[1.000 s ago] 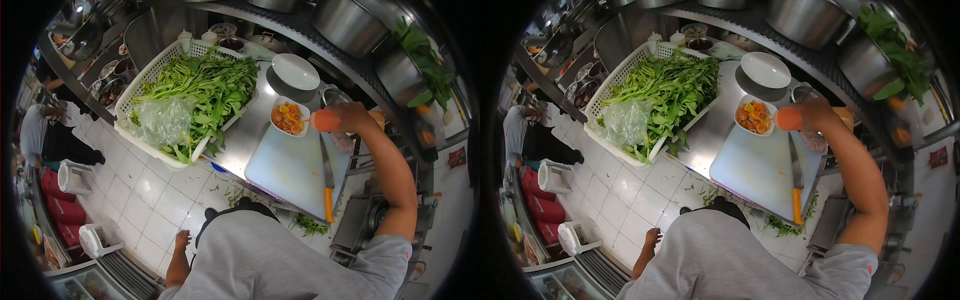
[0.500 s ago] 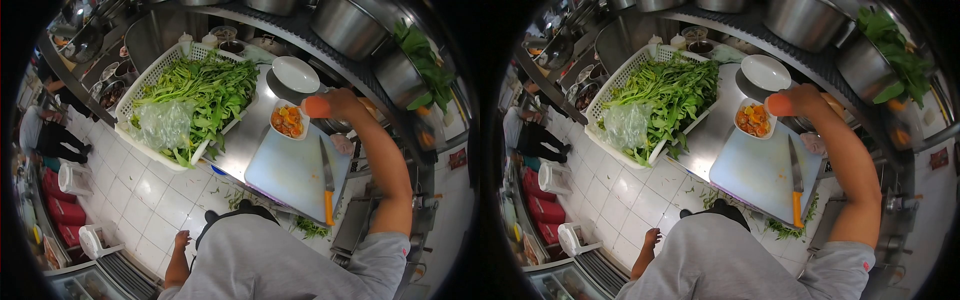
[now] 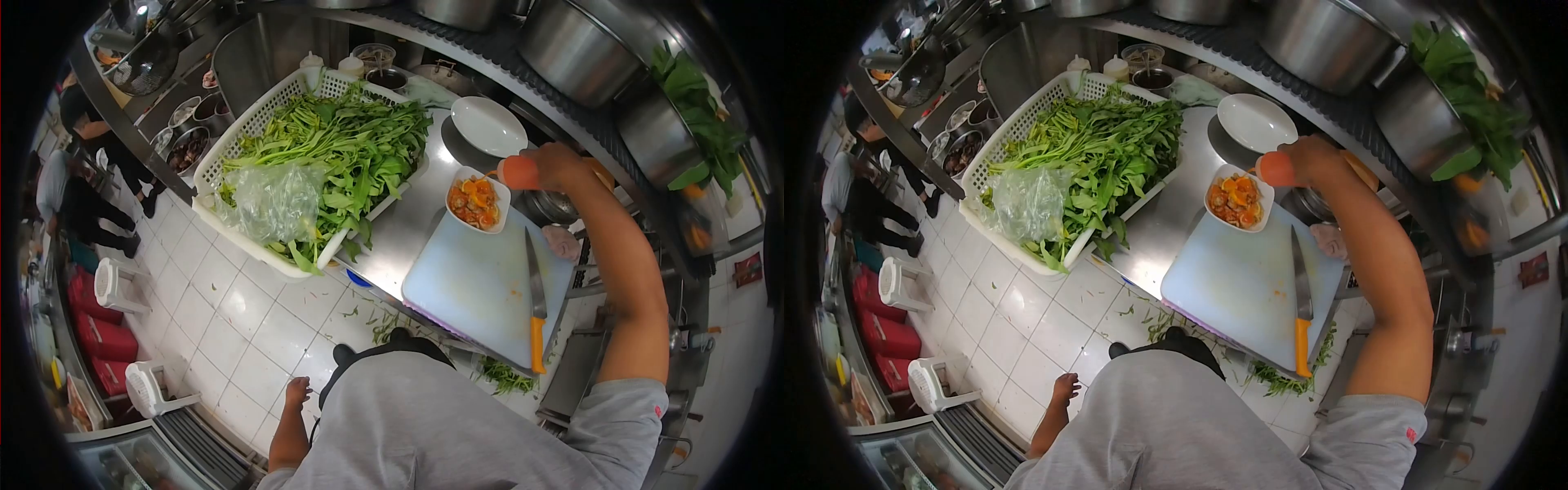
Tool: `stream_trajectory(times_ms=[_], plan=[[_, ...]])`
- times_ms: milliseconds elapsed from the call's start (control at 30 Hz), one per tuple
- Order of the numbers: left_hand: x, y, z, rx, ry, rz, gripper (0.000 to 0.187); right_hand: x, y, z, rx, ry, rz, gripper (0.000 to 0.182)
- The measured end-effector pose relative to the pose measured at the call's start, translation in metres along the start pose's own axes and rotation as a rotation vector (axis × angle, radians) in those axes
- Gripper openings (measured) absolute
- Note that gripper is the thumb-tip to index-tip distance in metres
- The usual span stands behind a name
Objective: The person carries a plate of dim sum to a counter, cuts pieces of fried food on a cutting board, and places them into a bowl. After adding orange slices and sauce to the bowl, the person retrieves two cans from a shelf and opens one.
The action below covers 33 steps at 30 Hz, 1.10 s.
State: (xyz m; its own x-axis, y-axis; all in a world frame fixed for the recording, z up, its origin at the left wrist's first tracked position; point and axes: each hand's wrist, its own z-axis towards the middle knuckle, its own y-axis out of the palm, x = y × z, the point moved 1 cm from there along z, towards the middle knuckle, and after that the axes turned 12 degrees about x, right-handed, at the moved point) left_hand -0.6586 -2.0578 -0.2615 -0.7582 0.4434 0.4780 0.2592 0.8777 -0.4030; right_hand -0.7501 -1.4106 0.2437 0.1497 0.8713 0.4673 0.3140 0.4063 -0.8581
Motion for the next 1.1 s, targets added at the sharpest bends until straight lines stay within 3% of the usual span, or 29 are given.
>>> stream_trajectory(times_ms=[133,333,433,967,1100], plan=[[0.003,0.002,0.000,0.002,-0.008,0.004,0.032,0.000,0.009,0.002,0.097,-0.053,-0.029,0.046],[0.004,0.000,0.000,-0.008,0.004,0.015,0.032,-0.015,0.004,0.010,0.007,-0.006,-0.121,0.058],[0.006,-0.001,-0.001,0.000,0.006,0.031,0.032,-0.014,0.009,0.012,0.029,-0.046,-0.106,0.051],[0.010,-0.002,0.006,-0.018,-0.007,0.032,0.032,-0.014,0.017,-0.006,0.066,-0.074,-0.122,0.051],[0.014,0.001,0.007,-0.021,-0.004,0.045,0.032,-0.026,0.011,-0.011,-0.003,-0.073,-0.089,0.045]])
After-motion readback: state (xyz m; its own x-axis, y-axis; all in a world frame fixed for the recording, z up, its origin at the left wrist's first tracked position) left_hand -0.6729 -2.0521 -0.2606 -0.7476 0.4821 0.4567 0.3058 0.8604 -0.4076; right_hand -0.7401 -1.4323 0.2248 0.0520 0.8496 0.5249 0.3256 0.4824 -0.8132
